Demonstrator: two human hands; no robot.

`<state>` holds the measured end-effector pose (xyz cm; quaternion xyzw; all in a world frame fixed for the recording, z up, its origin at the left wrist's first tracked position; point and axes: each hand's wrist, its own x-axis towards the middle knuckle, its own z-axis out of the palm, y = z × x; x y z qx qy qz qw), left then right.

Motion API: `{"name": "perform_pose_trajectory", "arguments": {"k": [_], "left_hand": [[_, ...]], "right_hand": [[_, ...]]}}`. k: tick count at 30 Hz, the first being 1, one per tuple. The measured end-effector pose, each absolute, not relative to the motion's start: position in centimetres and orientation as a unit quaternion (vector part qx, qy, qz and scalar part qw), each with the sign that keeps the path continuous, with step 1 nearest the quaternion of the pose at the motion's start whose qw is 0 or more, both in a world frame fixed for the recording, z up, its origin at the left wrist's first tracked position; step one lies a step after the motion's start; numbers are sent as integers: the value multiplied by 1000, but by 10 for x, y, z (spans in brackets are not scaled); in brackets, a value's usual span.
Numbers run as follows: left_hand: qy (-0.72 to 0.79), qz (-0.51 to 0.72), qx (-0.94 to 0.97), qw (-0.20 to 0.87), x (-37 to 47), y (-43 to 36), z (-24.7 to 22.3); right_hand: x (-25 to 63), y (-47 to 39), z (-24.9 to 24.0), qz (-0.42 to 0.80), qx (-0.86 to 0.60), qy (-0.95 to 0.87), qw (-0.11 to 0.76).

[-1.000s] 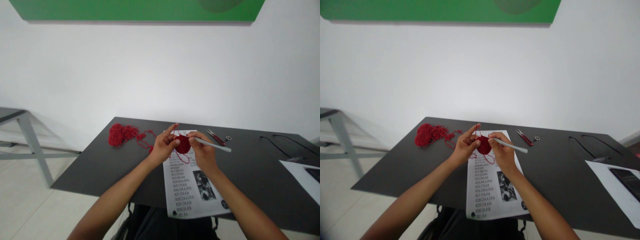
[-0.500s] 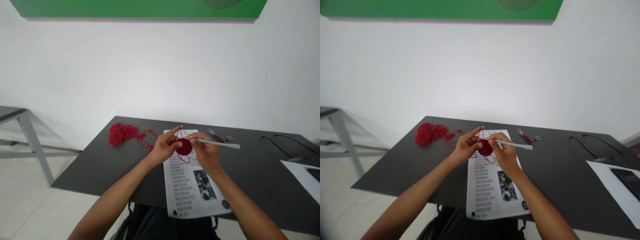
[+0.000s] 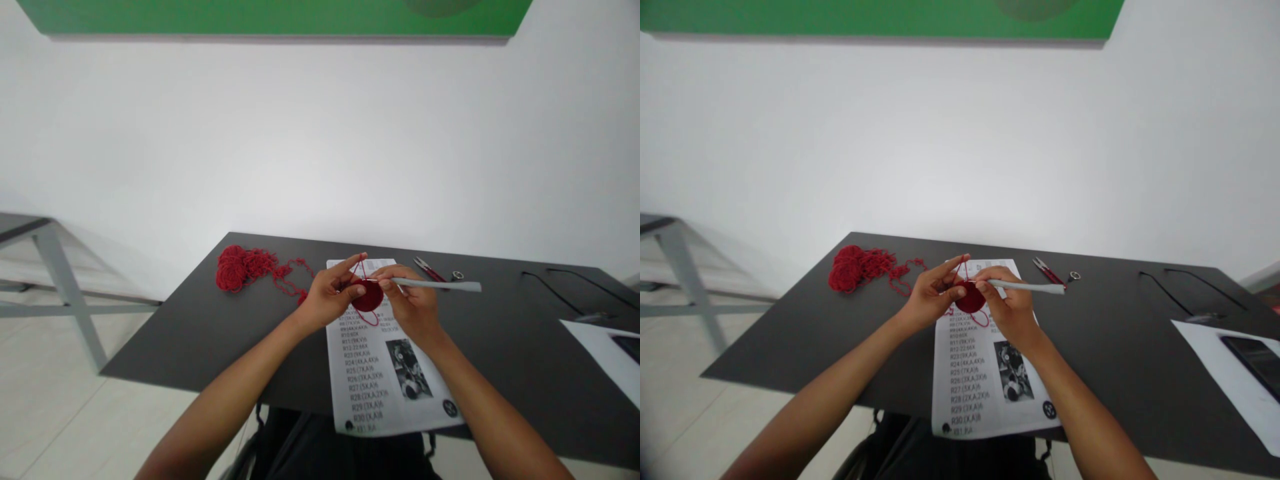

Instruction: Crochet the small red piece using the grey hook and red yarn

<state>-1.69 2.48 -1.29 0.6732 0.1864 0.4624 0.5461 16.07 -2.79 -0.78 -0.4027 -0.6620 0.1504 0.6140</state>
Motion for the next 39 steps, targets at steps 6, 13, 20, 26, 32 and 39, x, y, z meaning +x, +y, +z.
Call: {"name": "perform_pose_trajectory", "arguments": {"k": [6, 13, 20, 26, 32, 39], "left_hand": [[206, 463, 707, 493, -18, 26, -13], [192, 469, 734, 453, -19, 26, -13], [185, 481, 780, 355, -20, 26, -14], [179, 494, 806, 273, -21, 25, -13], [217, 494, 821, 186, -21, 27, -18], [211, 497, 825, 169, -21, 29, -23]], "right_hand": [[165, -25, -11, 142, -404, -679, 596], [160, -26, -11, 123, -396, -675, 610], [161, -25, -10, 53, -375, -715, 588], [160, -24, -8, -79, -325, -776, 535], [158, -22, -12, -168, -323, -796, 483], [157, -23, -13, -174, -334, -790, 485]]}}
